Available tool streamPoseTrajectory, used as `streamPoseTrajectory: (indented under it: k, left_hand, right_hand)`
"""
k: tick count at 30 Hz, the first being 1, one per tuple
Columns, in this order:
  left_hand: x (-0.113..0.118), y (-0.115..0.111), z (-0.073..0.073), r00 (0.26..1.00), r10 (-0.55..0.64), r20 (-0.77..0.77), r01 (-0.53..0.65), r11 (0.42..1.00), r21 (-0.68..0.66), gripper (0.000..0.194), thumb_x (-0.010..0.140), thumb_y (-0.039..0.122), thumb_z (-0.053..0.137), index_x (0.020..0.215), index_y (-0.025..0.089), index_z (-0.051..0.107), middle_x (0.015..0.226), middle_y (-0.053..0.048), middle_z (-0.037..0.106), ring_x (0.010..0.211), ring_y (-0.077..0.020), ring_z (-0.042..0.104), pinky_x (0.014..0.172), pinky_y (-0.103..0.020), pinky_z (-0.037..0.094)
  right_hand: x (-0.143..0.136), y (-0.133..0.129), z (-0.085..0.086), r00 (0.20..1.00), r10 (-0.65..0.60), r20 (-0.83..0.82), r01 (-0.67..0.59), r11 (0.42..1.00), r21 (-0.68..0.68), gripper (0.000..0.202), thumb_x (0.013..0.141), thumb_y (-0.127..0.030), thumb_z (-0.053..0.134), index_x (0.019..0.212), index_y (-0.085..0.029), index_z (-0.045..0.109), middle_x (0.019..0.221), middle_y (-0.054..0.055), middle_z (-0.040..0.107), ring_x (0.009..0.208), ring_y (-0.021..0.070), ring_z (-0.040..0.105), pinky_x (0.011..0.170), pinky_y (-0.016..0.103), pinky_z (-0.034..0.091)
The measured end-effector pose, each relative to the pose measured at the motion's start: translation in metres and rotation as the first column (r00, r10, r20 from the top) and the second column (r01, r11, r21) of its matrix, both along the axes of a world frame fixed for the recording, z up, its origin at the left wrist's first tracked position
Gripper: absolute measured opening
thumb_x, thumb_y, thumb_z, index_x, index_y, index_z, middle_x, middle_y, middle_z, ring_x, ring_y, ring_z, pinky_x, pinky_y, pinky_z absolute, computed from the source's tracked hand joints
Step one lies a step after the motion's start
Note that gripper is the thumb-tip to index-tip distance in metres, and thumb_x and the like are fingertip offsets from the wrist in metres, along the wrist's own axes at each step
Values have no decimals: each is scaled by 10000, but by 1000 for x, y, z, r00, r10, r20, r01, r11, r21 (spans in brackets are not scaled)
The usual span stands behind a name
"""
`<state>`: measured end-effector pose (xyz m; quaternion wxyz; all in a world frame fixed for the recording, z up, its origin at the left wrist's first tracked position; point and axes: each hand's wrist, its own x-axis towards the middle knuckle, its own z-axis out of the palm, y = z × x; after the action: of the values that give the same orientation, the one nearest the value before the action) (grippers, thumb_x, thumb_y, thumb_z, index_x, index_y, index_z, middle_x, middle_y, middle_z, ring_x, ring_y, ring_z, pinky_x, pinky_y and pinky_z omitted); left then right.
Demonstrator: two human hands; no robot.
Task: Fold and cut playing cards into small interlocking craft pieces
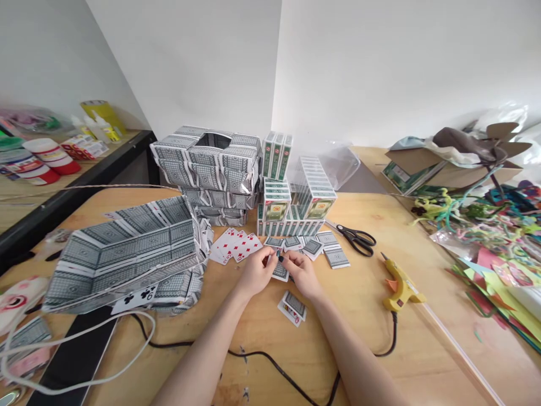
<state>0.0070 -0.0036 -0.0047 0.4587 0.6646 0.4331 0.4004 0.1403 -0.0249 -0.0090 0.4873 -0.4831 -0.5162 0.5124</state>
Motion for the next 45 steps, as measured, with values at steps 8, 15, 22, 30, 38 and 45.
streamPoseTrajectory:
  k: [8, 15, 22, 30, 38, 45]
  left_hand:
    - [-1, 4, -5, 955, 290, -65, -283, 954, 104, 253, 770, 345, 449, 584, 176, 478, 498, 38, 416, 487, -99, 390, 490, -205, 289]
    - [-12, 8, -6, 871, 469, -147, -432, 873, 228, 227, 835, 256, 348, 905, 196, 556, 811, -52, 621, 772, -166, 561, 717, -271, 397]
    - [-19, 10, -8, 700, 598, -390, -420, 786, 453, 366, 667, 151, 533, 1031, 163, 502, 1014, -107, 577, 1016, -258, 475, 899, -386, 337]
    - [-16, 5, -5, 497, 583, -643, -439, 808, 393, 375, 725, 233, 519, 1094, 171, 488, 1085, -141, 565, 1037, -343, 424, 804, -498, 304]
    - [-19, 7, -7, 512, 565, -647, -425, 821, 380, 345, 713, 214, 545, 1058, 188, 530, 1071, -131, 575, 1026, -336, 431, 793, -488, 309]
    - [-18, 11, -14, 518, 605, -604, -476, 791, 384, 423, 682, 249, 589, 1093, 191, 509, 1060, -116, 571, 1019, -332, 442, 772, -460, 348]
  right_hand:
    - [-4, -1, 2, 990, 114, -81, -122, 987, -107, 322, 752, -463, 518, 608, -183, 456, 423, -53, 456, 346, 77, 371, 366, 207, 296]
    - [-4, 6, -9, 972, -154, -177, 123, 976, -178, 361, 743, -508, 519, 615, -174, 472, 406, -47, 479, 292, 75, 410, 300, 186, 315]
    - [-2, 8, -15, 917, -234, -325, 155, 956, -251, 343, 743, -513, 499, 797, -174, 514, 492, -12, 572, 360, 113, 497, 348, 226, 433]
    - [-5, 7, -10, 954, -205, -220, 164, 968, -192, 301, 726, -464, 550, 666, -179, 474, 436, -50, 519, 284, 71, 414, 289, 184, 348]
    - [-6, 7, -12, 972, -164, -170, 137, 978, -158, 312, 742, -475, 532, 671, -176, 478, 441, -49, 517, 289, 72, 423, 299, 183, 337]
    - [-6, 6, -11, 977, -156, -146, 133, 979, -157, 305, 757, -462, 524, 675, -171, 480, 450, -48, 521, 300, 69, 432, 309, 173, 329]
